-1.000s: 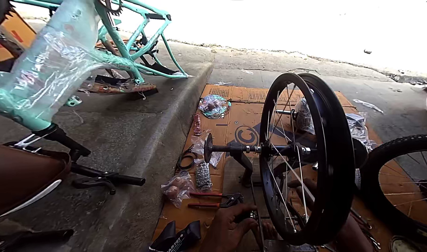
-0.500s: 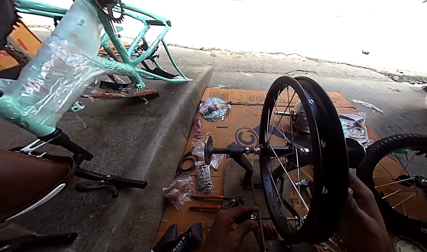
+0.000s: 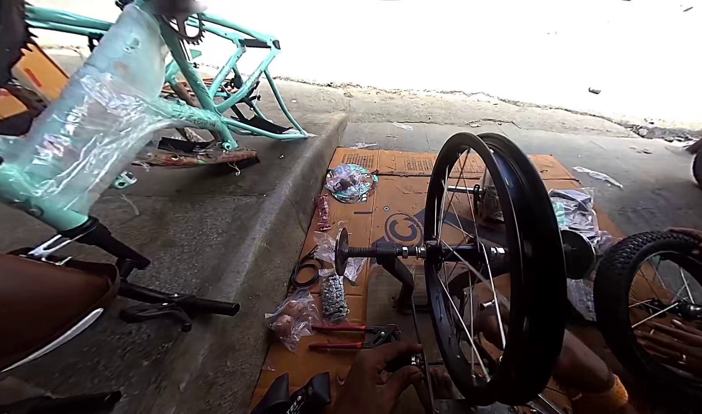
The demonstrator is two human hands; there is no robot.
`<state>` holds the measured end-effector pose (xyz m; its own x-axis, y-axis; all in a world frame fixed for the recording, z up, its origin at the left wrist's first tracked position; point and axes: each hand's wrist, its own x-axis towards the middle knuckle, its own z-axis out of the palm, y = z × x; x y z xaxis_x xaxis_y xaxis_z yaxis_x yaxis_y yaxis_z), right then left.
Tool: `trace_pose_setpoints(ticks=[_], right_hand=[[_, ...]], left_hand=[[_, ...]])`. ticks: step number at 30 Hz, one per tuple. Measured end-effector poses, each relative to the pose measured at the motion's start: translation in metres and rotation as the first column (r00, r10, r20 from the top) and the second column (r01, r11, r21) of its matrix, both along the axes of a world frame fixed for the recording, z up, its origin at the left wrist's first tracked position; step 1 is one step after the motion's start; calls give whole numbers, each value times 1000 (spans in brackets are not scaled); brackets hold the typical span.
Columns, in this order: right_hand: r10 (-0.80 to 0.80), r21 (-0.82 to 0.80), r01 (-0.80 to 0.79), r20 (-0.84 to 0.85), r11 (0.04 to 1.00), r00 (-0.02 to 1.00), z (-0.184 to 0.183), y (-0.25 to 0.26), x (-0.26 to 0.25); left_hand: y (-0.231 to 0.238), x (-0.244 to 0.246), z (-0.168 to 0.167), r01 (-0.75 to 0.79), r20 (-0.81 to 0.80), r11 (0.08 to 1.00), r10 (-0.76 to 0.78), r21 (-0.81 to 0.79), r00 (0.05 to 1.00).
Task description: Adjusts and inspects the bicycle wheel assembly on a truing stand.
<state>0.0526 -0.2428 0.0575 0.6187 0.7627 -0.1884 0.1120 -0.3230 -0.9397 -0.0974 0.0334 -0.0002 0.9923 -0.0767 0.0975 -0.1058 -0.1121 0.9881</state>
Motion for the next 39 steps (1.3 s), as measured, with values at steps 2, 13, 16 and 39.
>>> trace_pose_setpoints(ticks=[2,13,16,39], right_hand=[[-84,-164,94,67,982,994,-19,-3,-3],[-465,73,464,-5,883,885,-20,2,-18],[-478,86,475,12,875,878,-16,9,-20],[-273,569,46,320,821,907,49,25,-61]], left_hand=[[0,0,1,3,2,1000,-3,-7,1000],[0,1,4,-3,-18,1000,3,5,1000],[0,0,4,-2,-14,1000,2,-1,1000],[1,1,0,1,3,1000,-1,3,1000]])
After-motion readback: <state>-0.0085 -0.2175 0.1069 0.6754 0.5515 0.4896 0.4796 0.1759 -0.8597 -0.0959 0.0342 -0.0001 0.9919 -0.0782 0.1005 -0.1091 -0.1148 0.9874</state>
